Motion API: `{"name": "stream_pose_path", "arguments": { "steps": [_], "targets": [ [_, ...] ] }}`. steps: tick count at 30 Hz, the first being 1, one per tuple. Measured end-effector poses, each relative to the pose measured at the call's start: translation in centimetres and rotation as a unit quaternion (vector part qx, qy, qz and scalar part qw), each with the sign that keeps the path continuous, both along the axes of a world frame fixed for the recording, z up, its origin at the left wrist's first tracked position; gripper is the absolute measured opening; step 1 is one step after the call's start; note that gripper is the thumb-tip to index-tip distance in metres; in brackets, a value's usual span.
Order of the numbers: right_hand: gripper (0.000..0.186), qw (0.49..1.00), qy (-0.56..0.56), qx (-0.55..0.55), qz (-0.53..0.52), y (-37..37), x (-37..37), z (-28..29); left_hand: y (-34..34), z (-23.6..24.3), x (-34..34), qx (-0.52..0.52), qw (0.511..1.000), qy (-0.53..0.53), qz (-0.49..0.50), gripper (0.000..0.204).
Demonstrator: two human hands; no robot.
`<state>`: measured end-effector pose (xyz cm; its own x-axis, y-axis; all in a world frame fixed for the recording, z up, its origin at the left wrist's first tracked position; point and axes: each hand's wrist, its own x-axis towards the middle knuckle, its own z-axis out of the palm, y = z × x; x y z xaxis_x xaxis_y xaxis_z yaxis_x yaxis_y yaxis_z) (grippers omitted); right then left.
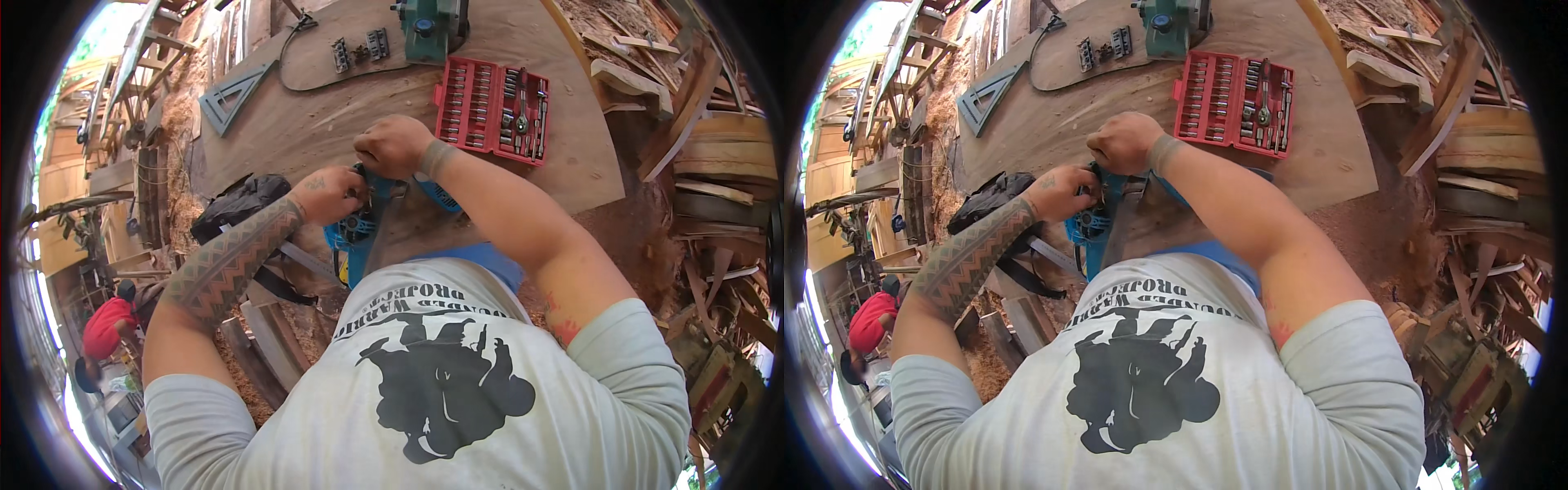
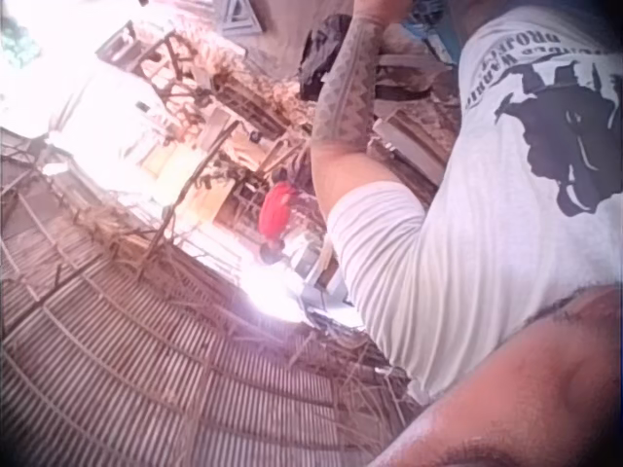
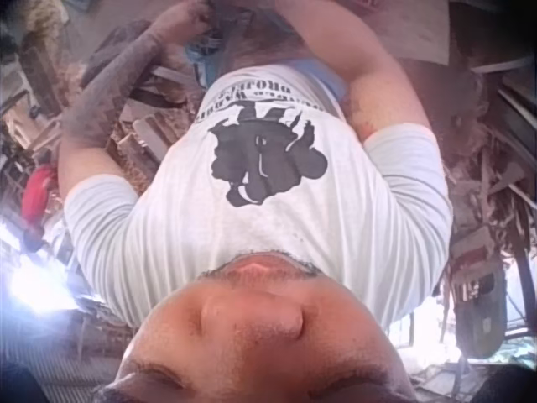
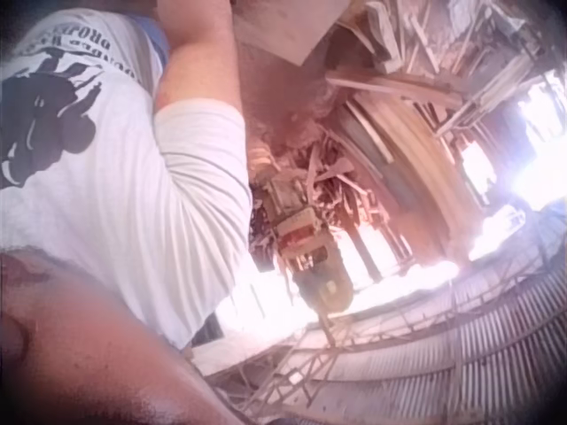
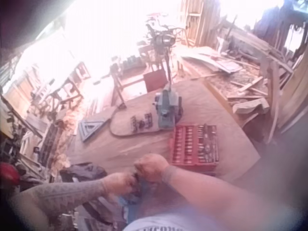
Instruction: The person disassembles a blue electric planer on a wooden workbench, using a screwdriver to remove screws and extract internal components including a belt and carbon brushes.
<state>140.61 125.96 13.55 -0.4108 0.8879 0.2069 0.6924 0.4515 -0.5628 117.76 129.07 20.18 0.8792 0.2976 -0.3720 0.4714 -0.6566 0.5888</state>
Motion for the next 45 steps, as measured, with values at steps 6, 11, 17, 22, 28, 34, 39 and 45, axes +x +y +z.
{"name": "stream_pose_path", "arguments": {
  "steps": [6,11,17,22,28,34,39,45],
  "targets": [
    [0.024,0.998,-0.025,0.014,0.062,2.2,-0.5,-0.1,-0.5,0.6,-1.3,0.041,0.998,-0.008,0.049,0.017],
    [0.021,0.992,0.01,0.062,0.107,1.7,0.1,-1.1,-1.5,-0.4,-1.2,0.037,0.998,-0.023,0.051,0.016],
    [0.021,0.992,0.004,0.074,0.106,0.9,0.8,-0.7,-2.6,-0.9,-0.9,0.064,0.995,-0.037,0.073,0.016],
    [0.021,0.989,0.039,0.095,0.108,0.7,0.7,-1.0,-1.7,-0.8,-0.8,-0.016,0.998,-0.022,0.056,0.018],
    [0.022,0.991,0.041,0.092,0.091,0.4,0.8,-1.2,-1.9,-0.5,-0.1,0.054,0.993,0.023,0.102,0.02],
    [0.024,0.99,0.047,0.093,0.096,0.5,0.8,-1.4,-1.2,0.1,0.2,-0.01,0.993,0.022,0.117,0.02],
    [0.025,0.993,0.03,0.078,0.086,0.3,0.6,-0.8,-0.9,1.1,0.2,0.033,0.998,0.028,0.049,0.018],
    [0.028,0.994,0.022,0.08,0.068,0.3,1.3,-1.1,-0.7,1.5,1.7,0.082,0.996,0.031,-0.006,0.015]
  ]
}}
